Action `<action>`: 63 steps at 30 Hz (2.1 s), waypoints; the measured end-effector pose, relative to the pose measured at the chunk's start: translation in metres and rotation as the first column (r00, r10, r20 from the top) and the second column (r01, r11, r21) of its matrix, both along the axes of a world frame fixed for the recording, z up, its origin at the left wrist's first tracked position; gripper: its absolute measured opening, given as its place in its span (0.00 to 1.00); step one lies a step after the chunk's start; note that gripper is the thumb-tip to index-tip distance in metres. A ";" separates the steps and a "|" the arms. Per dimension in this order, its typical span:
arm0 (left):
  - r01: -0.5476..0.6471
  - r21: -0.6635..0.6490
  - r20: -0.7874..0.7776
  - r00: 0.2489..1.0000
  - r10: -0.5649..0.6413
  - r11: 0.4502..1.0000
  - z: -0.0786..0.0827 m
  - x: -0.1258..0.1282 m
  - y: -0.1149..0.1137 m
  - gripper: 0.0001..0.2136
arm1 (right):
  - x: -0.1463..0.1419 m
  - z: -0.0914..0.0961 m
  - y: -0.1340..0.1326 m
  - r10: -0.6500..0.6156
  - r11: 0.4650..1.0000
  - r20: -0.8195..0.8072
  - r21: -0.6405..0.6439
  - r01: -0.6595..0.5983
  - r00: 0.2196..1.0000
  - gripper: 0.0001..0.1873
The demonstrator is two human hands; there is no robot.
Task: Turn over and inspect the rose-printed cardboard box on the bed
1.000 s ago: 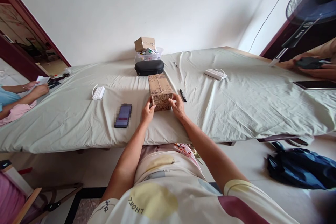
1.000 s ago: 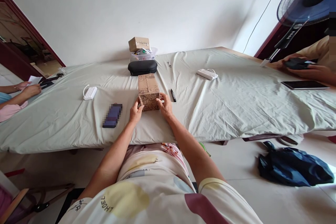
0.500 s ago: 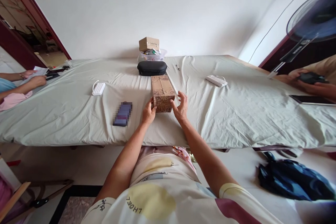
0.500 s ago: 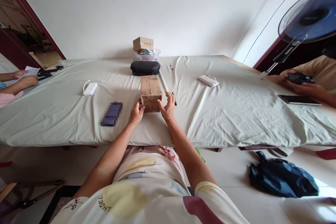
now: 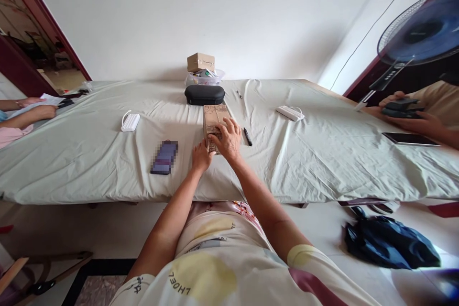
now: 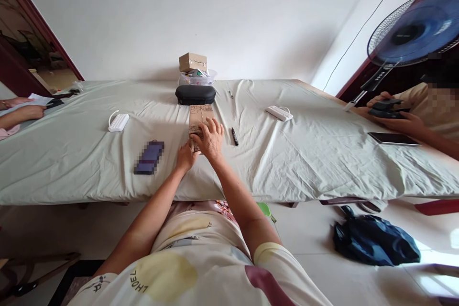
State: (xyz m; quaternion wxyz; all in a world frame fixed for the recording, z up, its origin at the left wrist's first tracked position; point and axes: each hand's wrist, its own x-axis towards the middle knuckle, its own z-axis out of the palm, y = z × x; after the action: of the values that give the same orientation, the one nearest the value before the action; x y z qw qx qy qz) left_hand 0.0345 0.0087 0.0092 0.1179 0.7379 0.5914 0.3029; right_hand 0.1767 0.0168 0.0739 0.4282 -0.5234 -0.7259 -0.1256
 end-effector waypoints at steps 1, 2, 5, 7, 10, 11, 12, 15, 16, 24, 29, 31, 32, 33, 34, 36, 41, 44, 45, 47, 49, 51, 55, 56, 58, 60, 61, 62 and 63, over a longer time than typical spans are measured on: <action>-0.005 -0.011 -0.020 1.000 0.004 1.000 0.001 0.001 0.000 0.32 | 0.001 -0.001 0.001 0.015 1.000 0.015 -0.004 -0.015 1.000 0.24; -0.014 -0.020 -0.031 0.999 0.013 1.000 0.002 0.001 -0.001 0.32 | 0.001 -0.001 0.001 0.023 1.000 0.032 -0.005 -0.023 0.999 0.24; -0.030 -0.032 -0.045 0.999 0.028 0.999 0.002 0.002 -0.001 0.32 | 0.003 0.001 -0.002 0.017 1.000 0.080 0.000 -0.017 0.997 0.23; -0.036 -0.036 -0.046 0.998 0.034 0.999 0.002 0.002 -0.001 0.32 | 0.004 0.003 -0.005 0.018 1.000 0.100 -0.004 -0.017 0.995 0.24; -0.037 -0.033 -0.051 0.998 0.035 0.999 0.003 0.003 -0.002 0.31 | 0.005 0.006 -0.008 0.033 0.999 0.115 -0.019 -0.031 0.993 0.25; -0.034 -0.030 -0.054 0.998 0.033 0.999 0.003 0.003 -0.002 0.31 | 0.006 0.007 -0.008 0.039 0.999 0.119 -0.026 -0.036 0.992 0.25; -0.033 -0.029 -0.057 0.998 0.032 0.999 0.003 0.003 -0.002 0.31 | 0.007 0.007 -0.008 0.046 0.999 0.122 -0.032 -0.042 0.992 0.26; -0.038 -0.037 -0.063 0.997 0.036 0.999 0.004 0.003 -0.002 0.31 | 0.008 0.006 -0.007 0.061 0.998 0.116 -0.038 -0.057 0.991 0.27; -0.039 -0.040 -0.066 0.997 0.037 0.998 0.003 0.003 -0.002 0.31 | 0.008 0.005 -0.006 0.061 0.998 0.109 -0.035 -0.058 0.992 0.27; -0.057 -0.001 -0.077 0.995 0.056 0.998 -0.005 0.005 0.001 0.31 | 0.008 0.001 -0.004 0.054 0.998 0.075 -0.025 -0.052 0.996 0.26; -0.053 -0.007 -0.086 0.995 0.052 0.999 -0.002 0.004 0.000 0.29 | 0.010 0.005 -0.006 0.039 0.999 0.134 -0.034 -0.035 0.990 0.29; -0.056 -0.016 -0.094 0.994 0.055 0.998 0.000 0.004 0.000 0.29 | 0.010 0.005 -0.006 0.029 0.999 0.139 -0.038 -0.023 0.990 0.28; -0.057 -0.018 -0.096 0.994 0.055 0.998 0.000 0.004 0.000 0.29 | 0.009 0.005 -0.006 0.026 0.999 0.137 -0.039 -0.021 0.990 0.28; -0.055 -0.018 -0.095 0.994 0.053 0.998 0.000 0.004 0.001 0.29 | 0.009 0.004 -0.005 0.026 0.999 0.132 -0.039 -0.021 0.991 0.28; -0.051 -0.016 -0.093 0.994 0.049 0.999 0.000 0.003 0.001 0.29 | 0.009 0.004 -0.005 0.027 0.999 0.127 -0.039 -0.022 0.992 0.28; -0.048 -0.009 -0.091 0.995 0.047 0.999 -0.001 0.003 0.001 0.29 | 0.009 0.003 -0.004 0.030 0.999 0.124 -0.041 -0.025 0.992 0.30; -0.051 0.003 -0.091 0.995 0.051 0.999 -0.004 0.002 0.003 0.30 | 0.011 0.002 -0.003 0.042 0.998 0.143 -0.046 -0.035 0.989 0.31; -0.043 -0.007 -0.090 0.995 0.042 0.999 -0.003 0.001 0.004 0.30 | 0.011 0.002 -0.002 0.037 0.999 0.137 -0.037 -0.032 0.990 0.28; -0.042 -0.014 -0.090 0.995 0.040 0.999 -0.003 0.001 0.004 0.29 | 0.011 0.002 -0.002 0.032 0.999 0.132 -0.034 -0.028 0.991 0.28; -0.039 -0.025 -0.089 0.995 0.037 0.999 -0.001 0.001 0.004 0.29 | 0.011 0.002 -0.002 0.030 0.999 0.128 -0.031 -0.027 0.991 0.27; -0.041 -0.028 -0.087 0.995 0.038 0.999 0.000 0.001 0.002 0.28 | 0.011 0.002 -0.002 0.038 0.999 0.126 -0.030 -0.035 0.991 0.27; -0.040 -0.026 -0.085 0.996 0.038 0.999 0.001 0.001 0.001 0.28 | 0.012 0.003 -0.002 0.050 0.998 0.122 -0.032 -0.046 0.991 0.28; -0.028 -0.025 -0.085 0.996 0.026 0.999 0.002 0.001 0.000 0.28 | 0.011 0.003 -0.003 0.056 0.998 0.102 -0.041 -0.052 0.993 0.28; -0.027 -0.026 -0.085 0.996 0.024 0.999 0.002 0.000 0.001 0.29 | 0.011 0.003 -0.002 0.051 0.998 0.098 -0.045 -0.047 0.994 0.28; -0.024 -0.029 -0.084 0.996 0.022 0.999 0.001 -0.001 0.001 0.30 | 0.010 0.003 -0.002 0.038 0.998 0.097 -0.055 -0.033 0.995 0.27; -0.022 -0.027 -0.083 0.996 0.020 0.999 0.001 -0.001 0.002 0.30 | 0.009 0.002 -0.001 0.033 0.997 0.101 -0.066 -0.026 0.994 0.27; -0.020 -0.023 -0.085 0.996 0.018 1.000 0.001 -0.001 0.001 0.30 | 0.009 0.002 -0.001 0.033 0.997 0.103 -0.068 -0.026 0.994 0.28; -0.019 -0.019 -0.088 0.996 0.017 1.000 0.001 -0.001 0.001 0.30 | 0.009 0.002 -0.002 0.035 0.997 0.103 -0.067 -0.029 0.994 0.28; -0.020 -0.017 -0.093 0.995 0.019 1.000 0.002 0.000 0.000 0.30 | 0.009 0.002 -0.002 0.040 0.997 0.104 -0.063 -0.034 0.994 0.28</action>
State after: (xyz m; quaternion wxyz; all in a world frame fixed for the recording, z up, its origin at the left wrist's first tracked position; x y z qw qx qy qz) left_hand 0.0343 0.0088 0.0108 0.0941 0.7443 0.6062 0.2640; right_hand 0.1858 0.0146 0.0762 0.3755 -0.5155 -0.7605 -0.1225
